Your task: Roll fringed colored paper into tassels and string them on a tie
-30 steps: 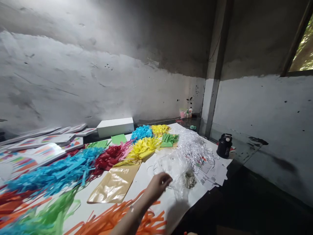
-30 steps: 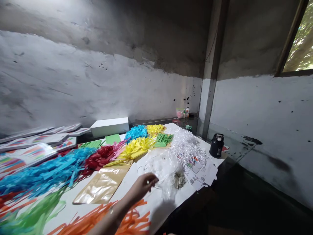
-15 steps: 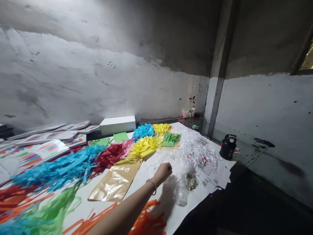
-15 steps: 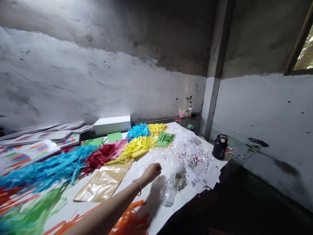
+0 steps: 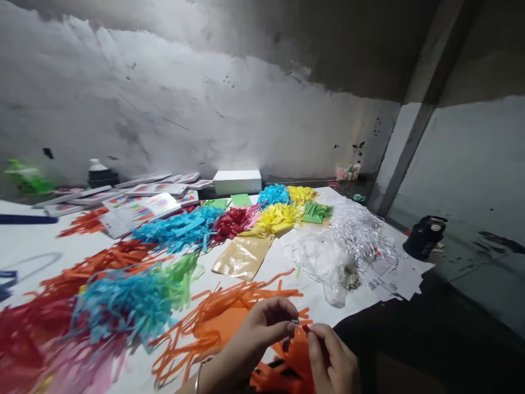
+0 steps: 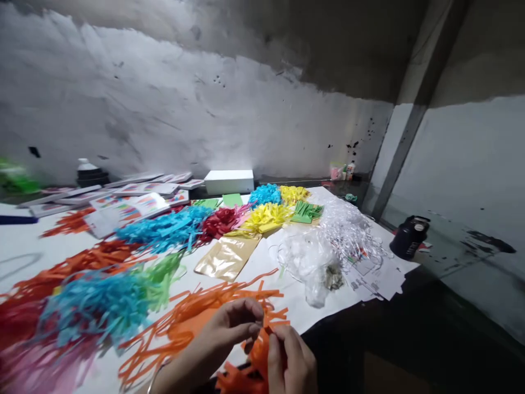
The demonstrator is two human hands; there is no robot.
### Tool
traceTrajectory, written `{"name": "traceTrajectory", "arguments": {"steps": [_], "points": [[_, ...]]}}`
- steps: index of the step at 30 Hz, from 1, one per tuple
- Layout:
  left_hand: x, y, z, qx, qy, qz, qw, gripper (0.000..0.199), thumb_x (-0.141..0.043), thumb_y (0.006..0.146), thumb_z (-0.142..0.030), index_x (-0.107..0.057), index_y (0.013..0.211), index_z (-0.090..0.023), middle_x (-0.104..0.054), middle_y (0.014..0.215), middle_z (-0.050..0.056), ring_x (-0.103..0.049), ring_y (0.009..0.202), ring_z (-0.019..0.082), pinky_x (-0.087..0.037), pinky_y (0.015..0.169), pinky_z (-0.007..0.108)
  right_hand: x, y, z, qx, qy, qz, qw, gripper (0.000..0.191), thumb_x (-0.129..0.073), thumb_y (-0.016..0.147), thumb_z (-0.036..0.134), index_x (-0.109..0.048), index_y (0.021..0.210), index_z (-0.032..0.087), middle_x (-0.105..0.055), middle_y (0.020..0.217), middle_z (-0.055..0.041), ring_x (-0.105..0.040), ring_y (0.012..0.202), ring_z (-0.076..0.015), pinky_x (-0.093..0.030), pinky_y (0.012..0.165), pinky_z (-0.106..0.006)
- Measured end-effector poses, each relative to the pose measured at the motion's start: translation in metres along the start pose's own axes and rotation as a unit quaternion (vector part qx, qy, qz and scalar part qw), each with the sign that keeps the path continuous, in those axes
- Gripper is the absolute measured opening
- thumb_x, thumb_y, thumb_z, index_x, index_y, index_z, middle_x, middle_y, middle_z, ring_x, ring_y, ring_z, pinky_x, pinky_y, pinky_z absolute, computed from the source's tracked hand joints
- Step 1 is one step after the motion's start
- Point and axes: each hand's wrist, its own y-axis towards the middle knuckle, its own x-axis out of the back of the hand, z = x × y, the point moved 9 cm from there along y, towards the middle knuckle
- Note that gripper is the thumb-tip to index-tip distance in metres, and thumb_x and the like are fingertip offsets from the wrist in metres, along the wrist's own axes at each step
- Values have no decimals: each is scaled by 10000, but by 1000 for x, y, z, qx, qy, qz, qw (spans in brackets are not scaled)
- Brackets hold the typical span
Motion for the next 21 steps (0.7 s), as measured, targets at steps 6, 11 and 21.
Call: {"name": "traceTrajectory", "arguments": {"steps": [6, 11, 21], "points": [[38, -51, -11, -64, 95, -63, 991, 251, -797, 765, -342, -665, 842, -142, -626, 785, 16, -558, 669, 115, -477, 586, 215, -47, -6, 30, 56, 29, 139, 988, 200, -441, 985, 242, -625, 907, 223, -657, 731, -7, -644, 632, -129, -508, 623, -198], [55, -81, -10, -77, 137, -95, 983, 180, -742, 806, -295, -652, 858, -149, -652, 817, 41, -585, 710, 140, -480, 620, 229, -72, -18, 48, 88, 6, 272, 958, 172, -451, 971, 206, -606, 900, 225, -670, 753, 8, -660, 670, -123, -494, 629, -189], [68, -120, -5, -104, 179, -131, 969, 64, -662, 784, -140, -690, 838, -160, -693, 792, 50, -629, 713, 167, -498, 635, 241, -94, -42, 59, 35, 70, 362, 929, 191, -419, 1007, 269, -592, 939, 224, -653, 836, 4, -644, 738, -113, -477, 670, -175]]}}
